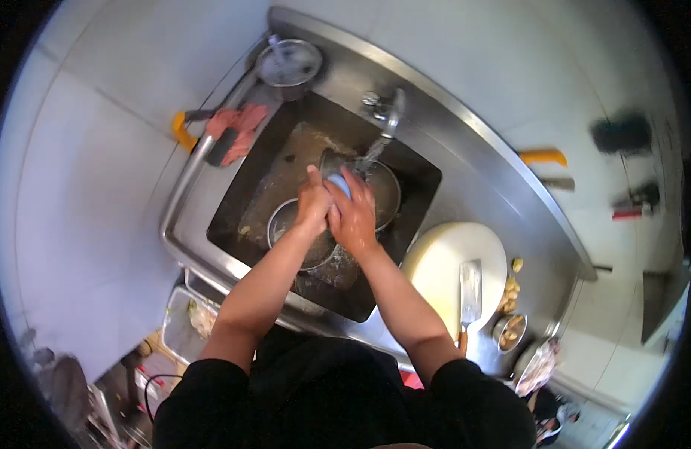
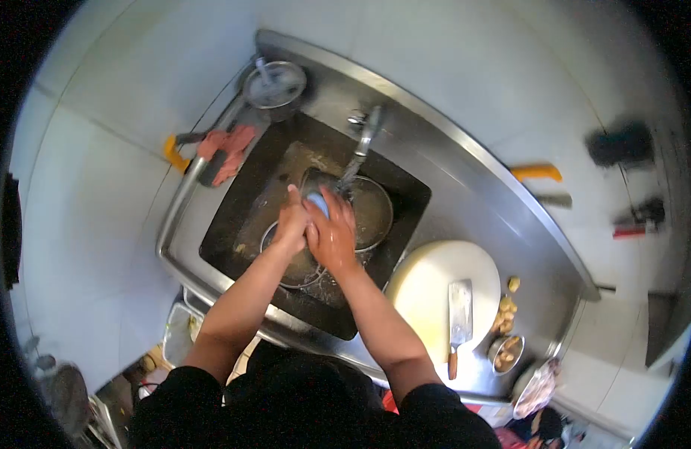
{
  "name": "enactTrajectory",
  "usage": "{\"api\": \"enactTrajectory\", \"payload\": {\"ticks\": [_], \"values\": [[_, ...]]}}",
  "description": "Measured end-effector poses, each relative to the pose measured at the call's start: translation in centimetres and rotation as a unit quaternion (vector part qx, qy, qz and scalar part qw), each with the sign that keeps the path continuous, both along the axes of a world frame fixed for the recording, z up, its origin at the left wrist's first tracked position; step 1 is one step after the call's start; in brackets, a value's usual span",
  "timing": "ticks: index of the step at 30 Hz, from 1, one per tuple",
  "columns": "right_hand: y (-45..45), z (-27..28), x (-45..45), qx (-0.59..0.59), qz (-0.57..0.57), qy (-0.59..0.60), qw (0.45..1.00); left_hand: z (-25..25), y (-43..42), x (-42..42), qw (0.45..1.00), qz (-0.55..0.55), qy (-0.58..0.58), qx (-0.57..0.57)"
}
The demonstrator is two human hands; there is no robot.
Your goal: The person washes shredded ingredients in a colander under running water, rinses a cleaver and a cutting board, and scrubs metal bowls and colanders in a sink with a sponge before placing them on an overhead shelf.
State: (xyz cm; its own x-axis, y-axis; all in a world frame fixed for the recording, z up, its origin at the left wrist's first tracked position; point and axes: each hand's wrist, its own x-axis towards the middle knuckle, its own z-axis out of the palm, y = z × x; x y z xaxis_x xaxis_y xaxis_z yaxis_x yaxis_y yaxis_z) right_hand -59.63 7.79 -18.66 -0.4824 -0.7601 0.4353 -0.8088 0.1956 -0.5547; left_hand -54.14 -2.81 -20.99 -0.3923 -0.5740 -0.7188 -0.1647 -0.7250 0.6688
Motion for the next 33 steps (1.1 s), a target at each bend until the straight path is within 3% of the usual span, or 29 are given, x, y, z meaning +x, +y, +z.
{"api": "enactTrajectory", "payload": {"ticks": [1,2,4,5,7,8,10,12,15,16,20,22,23,24,25,27,31,33], "values": [[-0.8,0.6,-1.9,-0.021,0.02,-0.047,0.998,0.1,0.9,-0.6,0.992,0.046,-0.01,-0.114],[-1.3,0.3,-4.4,-0.026,-0.002,-0.039,0.999,0.4,1.2,-0.8,0.993,0.025,0.0,-0.118],[-1.2,-2.6,-9.1,0.02,-0.117,-0.254,0.96,0.9,0.4,-0.3,0.959,-0.132,-0.06,-0.242],[0.0,-3.8,-10.0,0.013,-0.131,-0.25,0.959,1.4,0.0,-0.6,0.957,-0.145,-0.052,-0.247],[2.5,-5.6,-11.4,0.121,-0.277,-0.27,0.914,2.7,-1.4,-1.8,0.876,-0.219,-0.063,-0.425],[3.9,-5.9,-11.1,0.115,-0.288,-0.268,0.912,3.9,-2.1,-2.4,0.873,-0.228,-0.054,-0.427],[7.8,-7.2,-7.9,0.203,-0.263,-0.233,0.914,6.3,-2.9,-3.3,0.799,-0.332,-0.024,-0.502],[11.0,-7.5,-3.6,0.146,-0.223,-0.276,0.924,9.0,-1.9,-4.2,0.762,-0.363,0.02,-0.536],[13.9,-2.7,2.1,0.233,-0.169,-0.43,0.856,12.9,0.3,-5.9,0.611,-0.501,-0.015,-0.613],[14.8,-2.2,3.2,0.241,-0.16,-0.453,0.844,14.8,1.7,-6.4,0.604,-0.506,-0.009,-0.615],[17.5,-1.4,6.2,0.304,-0.072,-0.472,0.825,21.0,8.7,-8.5,0.462,-0.496,0.098,-0.728],[18.1,-1.3,6.7,0.29,-0.057,-0.494,0.818,20.8,12.9,-9.2,0.427,-0.447,0.272,-0.737],[18.6,-1.5,6.8,0.258,-0.049,-0.448,0.854,19.6,15.2,-9.9,0.394,-0.437,0.319,-0.743],[18.9,-1.9,6.9,0.259,-0.053,-0.445,0.856,17.7,17.3,-10.6,0.36,-0.426,0.365,-0.746],[19.0,-2.5,7.1,0.239,-0.064,-0.438,0.864,15.5,18.8,-11.2,0.36,-0.423,0.368,-0.745],[19.6,-2.7,7.2,0.222,-0.076,-0.43,0.872,11.4,21.1,-12.1,0.296,-0.461,0.347,-0.761],[20.7,-2.3,7.2,0.194,-0.108,-0.436,0.872,8.9,21.5,-10.5,0.303,-0.489,0.351,-0.739],[21.4,-2.5,7.2,0.196,-0.114,-0.45,0.864,8.9,20.4,-8.6,0.398,-0.414,0.4,-0.714]]}}
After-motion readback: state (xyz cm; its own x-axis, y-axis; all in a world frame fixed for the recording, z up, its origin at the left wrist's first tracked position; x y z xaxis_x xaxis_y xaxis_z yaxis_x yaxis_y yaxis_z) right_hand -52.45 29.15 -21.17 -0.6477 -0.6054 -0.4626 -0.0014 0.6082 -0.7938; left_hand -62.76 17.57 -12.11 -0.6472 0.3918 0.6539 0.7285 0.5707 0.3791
